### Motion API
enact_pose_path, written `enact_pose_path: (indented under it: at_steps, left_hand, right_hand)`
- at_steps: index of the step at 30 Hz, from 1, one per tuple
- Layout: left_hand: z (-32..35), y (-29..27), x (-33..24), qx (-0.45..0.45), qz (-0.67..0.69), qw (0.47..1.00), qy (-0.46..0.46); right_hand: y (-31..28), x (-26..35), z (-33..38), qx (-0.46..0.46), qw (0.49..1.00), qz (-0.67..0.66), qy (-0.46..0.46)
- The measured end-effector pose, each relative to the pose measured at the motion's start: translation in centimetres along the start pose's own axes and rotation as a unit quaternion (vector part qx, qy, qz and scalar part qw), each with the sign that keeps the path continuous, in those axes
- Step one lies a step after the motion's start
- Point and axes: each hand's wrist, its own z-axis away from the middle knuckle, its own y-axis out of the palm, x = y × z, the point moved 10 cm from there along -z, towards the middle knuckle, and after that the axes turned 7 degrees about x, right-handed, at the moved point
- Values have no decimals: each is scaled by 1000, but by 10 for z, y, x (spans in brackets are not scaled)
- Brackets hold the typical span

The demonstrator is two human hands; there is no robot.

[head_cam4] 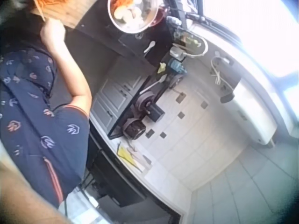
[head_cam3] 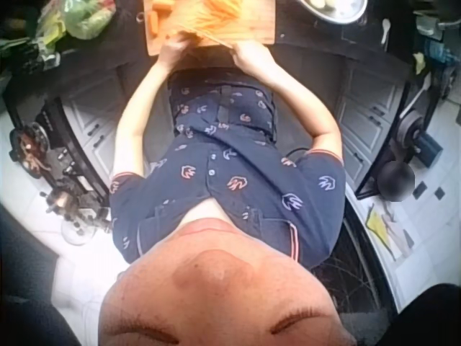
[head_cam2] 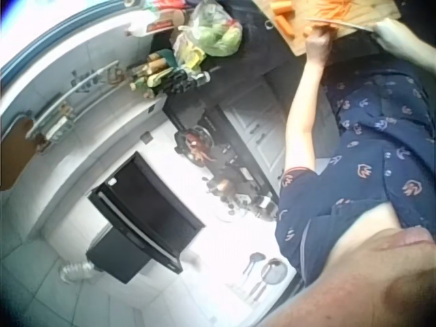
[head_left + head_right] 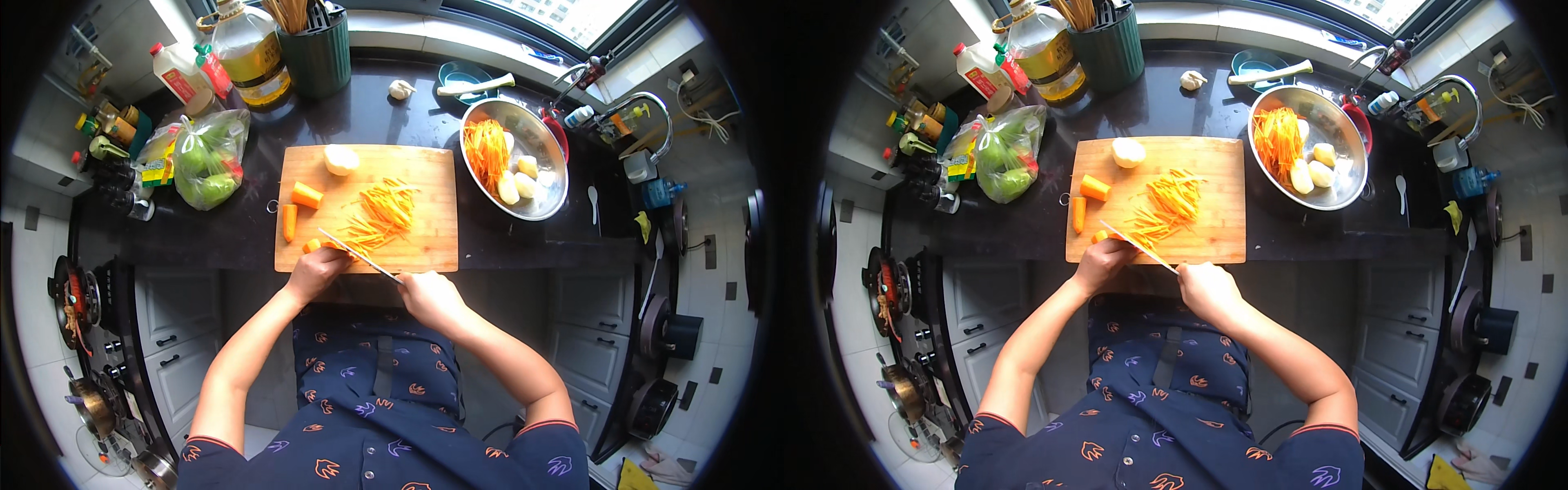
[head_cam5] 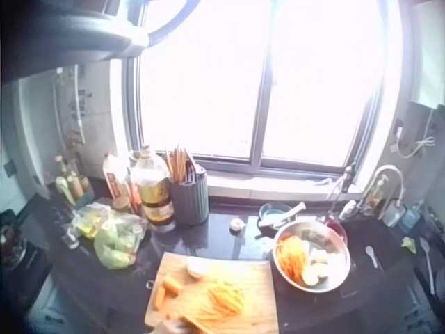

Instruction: The person slices a carrot into thin strips on a wooden cutting board using a large knife. The person then gathers the sliced carrot strips and transfers them into a metal bowl containing other vegetables.

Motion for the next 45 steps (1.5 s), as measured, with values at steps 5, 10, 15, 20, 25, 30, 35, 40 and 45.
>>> enact_pose_path:
  at_steps: [5, 10, 15, 20, 25, 30, 35, 40, 45]
  left_hand:
    - [2, 3, 2, 8, -18, 1000, -14]
    - [6, 7, 4, 1, -44, 999, -21]
    - [1, 2, 0, -19, -26, 999, -27]
    - [4, 1, 2, -32, -8, 999, -38]
    - [6, 2, 2, -26, -4, 998, -53]
    - [-2, -7, -8, -33, 14, 998, -57]
    - [8, 6, 1, -27, -17, 998, -55]
    - [8, 1, -1, -65, -31, 995, -67]
    - [7, 1, -3, -58, -19, 996, -65]
  right_hand:
    - [11, -4, -7, -19, 1000, -11, 3]
    - [22, -5, -23, -65, 998, -24, -15]
    - [11, 0, -21, -50, 998, -14, -19]
    - [6, 5, -4, -24, 1000, -7, 9]
    - [14, 7, 0, -4, 1000, 7, 27]
    - [29, 8, -18, -78, 997, -5, 19]
    - [23, 9, -25, -93, 996, -12, -2]
    - [7, 15, -4, -53, 999, 0, 8]
    - [23, 6, -3, -66, 998, -9, 22]
